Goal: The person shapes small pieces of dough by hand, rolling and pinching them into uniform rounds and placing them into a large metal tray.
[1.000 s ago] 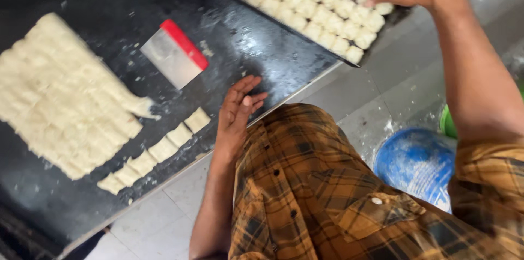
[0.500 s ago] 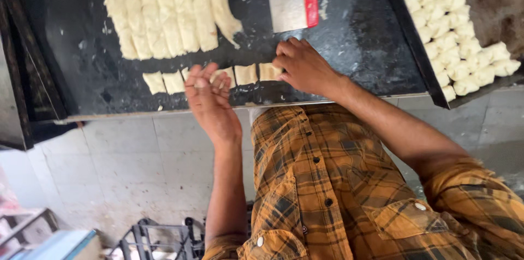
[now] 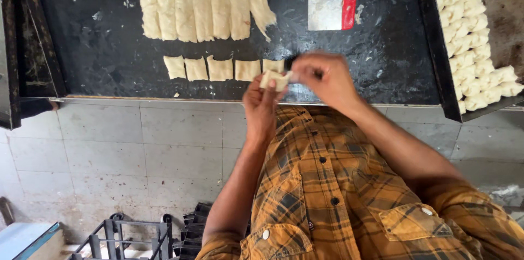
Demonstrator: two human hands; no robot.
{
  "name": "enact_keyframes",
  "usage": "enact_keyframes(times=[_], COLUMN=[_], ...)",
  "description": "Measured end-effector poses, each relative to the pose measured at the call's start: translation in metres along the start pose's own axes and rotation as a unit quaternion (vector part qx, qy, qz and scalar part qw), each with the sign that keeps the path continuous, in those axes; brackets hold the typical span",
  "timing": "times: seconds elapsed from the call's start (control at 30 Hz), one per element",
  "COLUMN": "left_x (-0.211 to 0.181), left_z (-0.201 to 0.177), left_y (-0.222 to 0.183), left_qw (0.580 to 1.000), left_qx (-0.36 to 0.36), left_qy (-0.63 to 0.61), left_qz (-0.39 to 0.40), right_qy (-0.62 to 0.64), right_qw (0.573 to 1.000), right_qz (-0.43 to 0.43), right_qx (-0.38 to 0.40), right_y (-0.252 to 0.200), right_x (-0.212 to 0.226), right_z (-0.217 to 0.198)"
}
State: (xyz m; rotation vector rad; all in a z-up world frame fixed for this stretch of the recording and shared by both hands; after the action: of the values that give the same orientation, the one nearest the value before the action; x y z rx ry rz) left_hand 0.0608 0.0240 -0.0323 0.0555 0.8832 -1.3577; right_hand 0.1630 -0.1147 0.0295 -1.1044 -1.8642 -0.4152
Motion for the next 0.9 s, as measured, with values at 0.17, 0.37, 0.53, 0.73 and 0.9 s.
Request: enact_keyframes(times=[0.17,0.37,0.53,0.73,0.9], left_x=[-0.044,-0.069,-0.080,-0.081,-0.054], left_z=[-0.019,-0.027,-0.022,0.002,0.032], left_y=[-0.003,-0.003,-0.003,0.012,0.012], left_qw=[0.997,0.996,0.977,0.961,0.978], left_qx=[-0.013,-0.037,-0.031,-0.023,0.035], left_qy=[0.041,0.035,0.123,0.224,0.191], left_qz=[0.063,0.079,0.172,0.159,0.072], right_qy=[-0.230,-0.326,-0.388,-0.120,-0.033], right_qw=[0.923,0.876,0.858,0.989,0.994], right_qz=[-0.268,-0.343,-0.325,-0.048,-0.106], right_qx=[-0.154,-0.095,-0.090,0.065,0.014], right_y=[0.079,0.113,0.096,0.070,0.013], right_x=[0.029,0.010,0.004,0.007,0.036], right_z=[0.008,0.027,0.025,-0.012,-0.022])
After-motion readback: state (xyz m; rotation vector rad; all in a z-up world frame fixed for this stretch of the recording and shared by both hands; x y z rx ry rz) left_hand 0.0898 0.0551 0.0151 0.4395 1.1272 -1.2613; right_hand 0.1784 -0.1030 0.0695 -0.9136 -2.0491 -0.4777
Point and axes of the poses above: each hand's wrist, its own y-axis towards the middle knuckle, its own z-axis out of the palm, x = y × z, the point moved 7 cm from there along y, towards the middle knuckle, and after that the axes turned 14 degrees about -y, right-handed, at the moved point
